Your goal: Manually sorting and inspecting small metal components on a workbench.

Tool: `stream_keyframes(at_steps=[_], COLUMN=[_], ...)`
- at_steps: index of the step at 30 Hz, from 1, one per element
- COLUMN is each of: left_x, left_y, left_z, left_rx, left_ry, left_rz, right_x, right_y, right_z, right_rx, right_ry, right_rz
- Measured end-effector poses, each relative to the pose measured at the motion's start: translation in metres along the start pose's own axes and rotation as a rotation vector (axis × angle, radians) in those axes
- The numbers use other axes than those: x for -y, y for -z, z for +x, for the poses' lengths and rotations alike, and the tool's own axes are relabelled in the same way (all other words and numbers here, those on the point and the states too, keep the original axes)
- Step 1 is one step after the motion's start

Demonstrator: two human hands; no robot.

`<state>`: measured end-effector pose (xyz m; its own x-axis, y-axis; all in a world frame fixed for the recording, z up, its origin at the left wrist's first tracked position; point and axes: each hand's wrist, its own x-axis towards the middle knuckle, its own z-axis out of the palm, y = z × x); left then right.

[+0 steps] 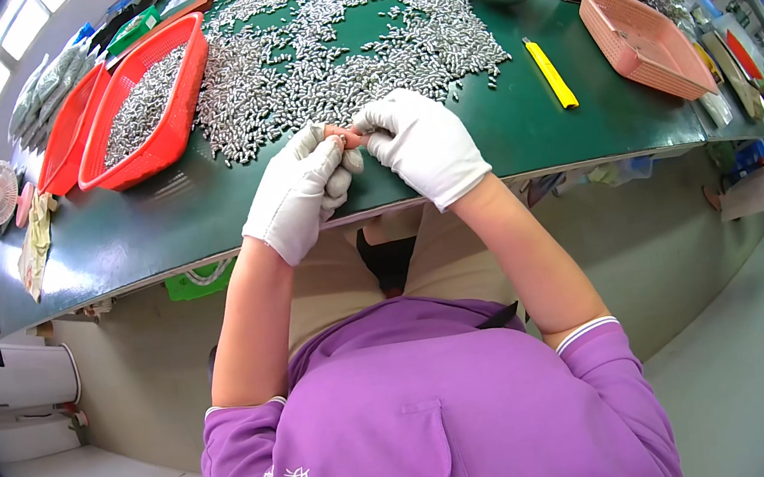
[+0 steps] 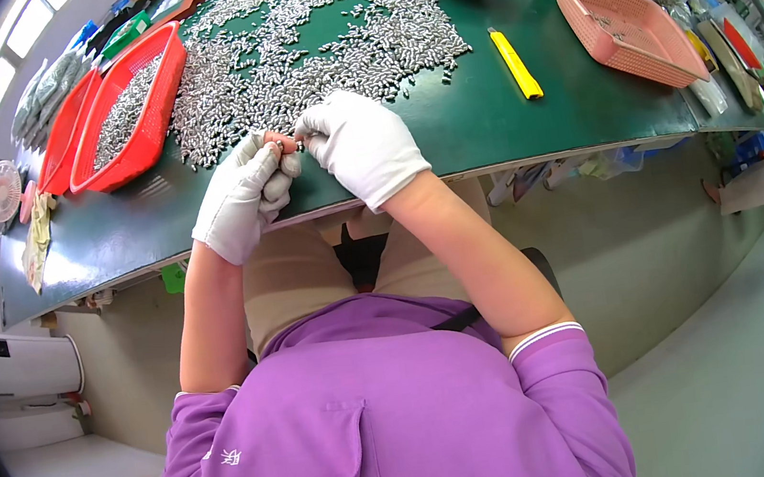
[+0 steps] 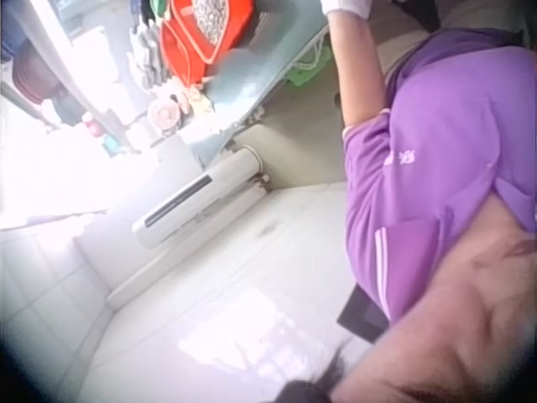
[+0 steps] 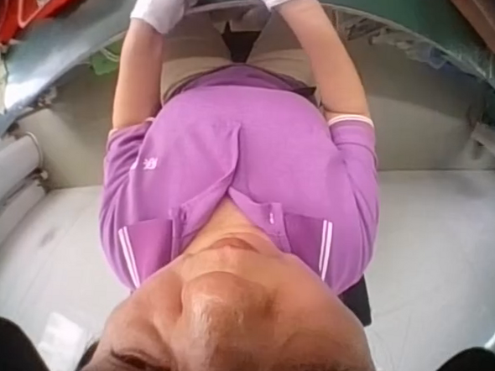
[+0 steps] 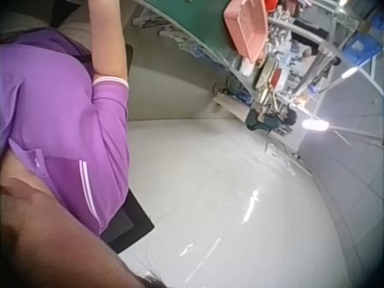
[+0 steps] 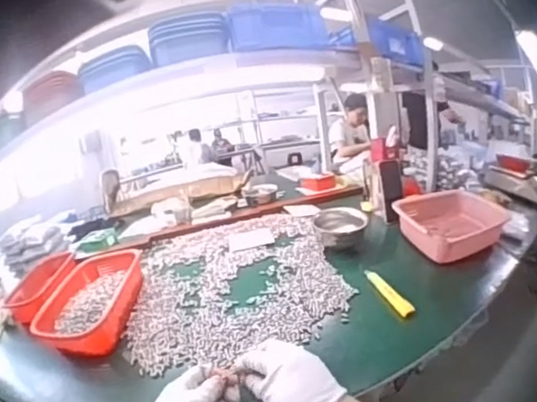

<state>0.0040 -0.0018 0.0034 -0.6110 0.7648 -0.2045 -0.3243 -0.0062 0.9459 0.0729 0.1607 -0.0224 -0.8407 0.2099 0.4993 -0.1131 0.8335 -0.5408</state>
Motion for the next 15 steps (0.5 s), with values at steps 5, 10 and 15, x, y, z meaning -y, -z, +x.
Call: stream_keyframes(at_steps=[5, 10, 15], left_x=[0.0029, 0.0025, 0.0019], left_y=[0.0051, 0.0054, 0.0042], left_z=[0.0003, 0.0010, 0.0017], left_rx=[0.010, 0.011, -0.002], left_ry=[-0.011, -0.012, -0.005], left_rz=[-0.019, -0.034, -0.057], right_x=[0.0097, 0.0105, 0.0085], right_y=[0.0009, -0.0030, -0.0062], right_z=[0.0004, 0.0006, -0.0007], right_rx=[0.049, -0.011, -0.075], right_ry=[-0.053, -0.086, -0.047], right_rz=[-0.136, -0.173, -0.243])
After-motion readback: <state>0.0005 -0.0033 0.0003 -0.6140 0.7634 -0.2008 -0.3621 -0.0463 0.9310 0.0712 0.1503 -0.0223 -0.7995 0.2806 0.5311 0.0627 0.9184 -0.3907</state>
